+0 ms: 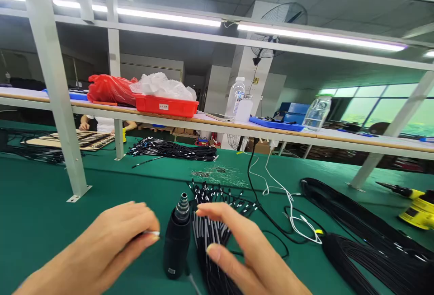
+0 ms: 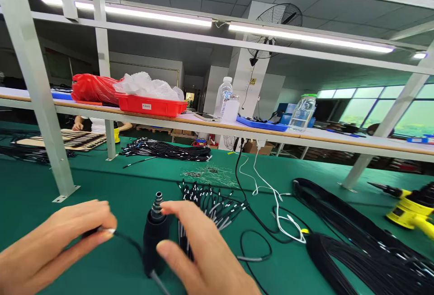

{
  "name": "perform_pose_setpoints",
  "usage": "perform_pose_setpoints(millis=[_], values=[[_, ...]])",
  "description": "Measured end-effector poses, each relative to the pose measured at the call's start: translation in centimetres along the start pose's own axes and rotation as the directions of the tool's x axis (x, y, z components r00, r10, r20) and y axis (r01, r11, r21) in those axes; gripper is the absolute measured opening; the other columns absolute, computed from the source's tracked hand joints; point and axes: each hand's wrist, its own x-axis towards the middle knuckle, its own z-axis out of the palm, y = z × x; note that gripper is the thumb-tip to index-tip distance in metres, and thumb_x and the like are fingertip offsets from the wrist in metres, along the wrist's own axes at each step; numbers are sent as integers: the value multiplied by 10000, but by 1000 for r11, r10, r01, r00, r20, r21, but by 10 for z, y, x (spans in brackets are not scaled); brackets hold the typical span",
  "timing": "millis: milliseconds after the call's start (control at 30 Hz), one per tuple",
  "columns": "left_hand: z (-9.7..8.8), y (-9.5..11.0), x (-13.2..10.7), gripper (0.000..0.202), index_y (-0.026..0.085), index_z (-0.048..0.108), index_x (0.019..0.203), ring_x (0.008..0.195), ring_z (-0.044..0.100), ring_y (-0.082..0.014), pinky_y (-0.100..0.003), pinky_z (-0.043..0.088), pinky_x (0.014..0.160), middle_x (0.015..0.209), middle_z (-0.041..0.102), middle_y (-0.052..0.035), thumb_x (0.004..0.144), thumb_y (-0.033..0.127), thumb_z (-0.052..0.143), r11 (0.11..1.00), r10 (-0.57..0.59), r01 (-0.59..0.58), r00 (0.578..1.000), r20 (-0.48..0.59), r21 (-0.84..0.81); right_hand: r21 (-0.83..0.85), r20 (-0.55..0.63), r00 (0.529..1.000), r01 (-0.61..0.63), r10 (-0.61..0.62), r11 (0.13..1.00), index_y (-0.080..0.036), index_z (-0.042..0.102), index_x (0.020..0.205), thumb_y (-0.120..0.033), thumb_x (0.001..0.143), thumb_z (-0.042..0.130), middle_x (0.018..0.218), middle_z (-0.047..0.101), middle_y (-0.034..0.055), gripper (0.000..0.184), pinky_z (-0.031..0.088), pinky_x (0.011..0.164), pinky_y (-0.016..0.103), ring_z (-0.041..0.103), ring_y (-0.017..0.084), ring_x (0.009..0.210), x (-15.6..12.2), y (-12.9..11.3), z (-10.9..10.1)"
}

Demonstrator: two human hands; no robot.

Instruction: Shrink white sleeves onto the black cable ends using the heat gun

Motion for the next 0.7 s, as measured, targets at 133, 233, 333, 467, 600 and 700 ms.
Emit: perform_pose_setpoints(millis=[133, 233, 333, 467, 600, 700], values=[[17, 25, 30, 293, 276, 576, 837, 727, 560, -162, -258, 453, 706, 811, 624, 29, 1012, 418, 390, 995, 86, -90, 993, 84, 45, 140, 269, 963, -39, 0, 989, -285, 532, 1210, -335, 970, 512, 1055, 641, 30, 245, 518, 847, 305, 616, 185, 938, 11, -14, 10], [25, 21, 35, 284, 296, 582, 924, 804, 566, -168, -268, 433, 753, 890, 637, 35, 1022, 447, 363, 998, 44, -47, 993, 112, 32, 184, 157, 986, -86, 58, 979, -235, 525, 966, -382, 1017, 409, 849, 553, -6, 194, 467, 665, 243, 523, 136, 735, 25, -8, 10], [27, 11, 33, 265, 331, 576, 1045, 950, 563, -178, -273, 407, 856, 1035, 637, 40, 1022, 466, 349, 999, -22, 25, 992, 127, -25, 115, 39, 997, -63, 59, 991, -218, 506, 853, -387, 1014, 429, 752, 476, -31, 246, 360, 590, 237, 415, 124, 666, 35, 4, 10], [25, 3, 35, 296, 300, 567, 947, 879, 520, -176, -268, 377, 767, 915, 602, 43, 1009, 497, 355, 987, -148, 156, 975, 167, -35, 81, -6, 999, -47, 48, 996, -207, 492, 806, -357, 997, 444, 701, 449, -39, 248, 311, 572, 250, 382, 124, 635, 44, 13, 11], [24, -1, 44, 427, 223, 391, 714, 653, 349, -150, -273, 271, 581, 698, 432, 52, 989, 548, 356, 974, -199, 215, 963, 182, -75, 62, -32, 999, -42, 44, 997, -196, 485, 755, -343, 951, 497, 680, 461, -36, 245, 298, 558, 246, 389, 121, 624, 54, 16, 11], [26, -4, 51, 461, 215, 314, 683, 619, 263, -142, -274, 237, 560, 659, 321, 58, 992, 558, 321, 962, -194, 222, 965, 178, -157, 61, -39, 998, -40, 42, 997, -193, 464, 719, -318, 912, 529, 670, 442, -43, 240, 283, 534, 231, 362, 109, 608, 63, 16, 11]])
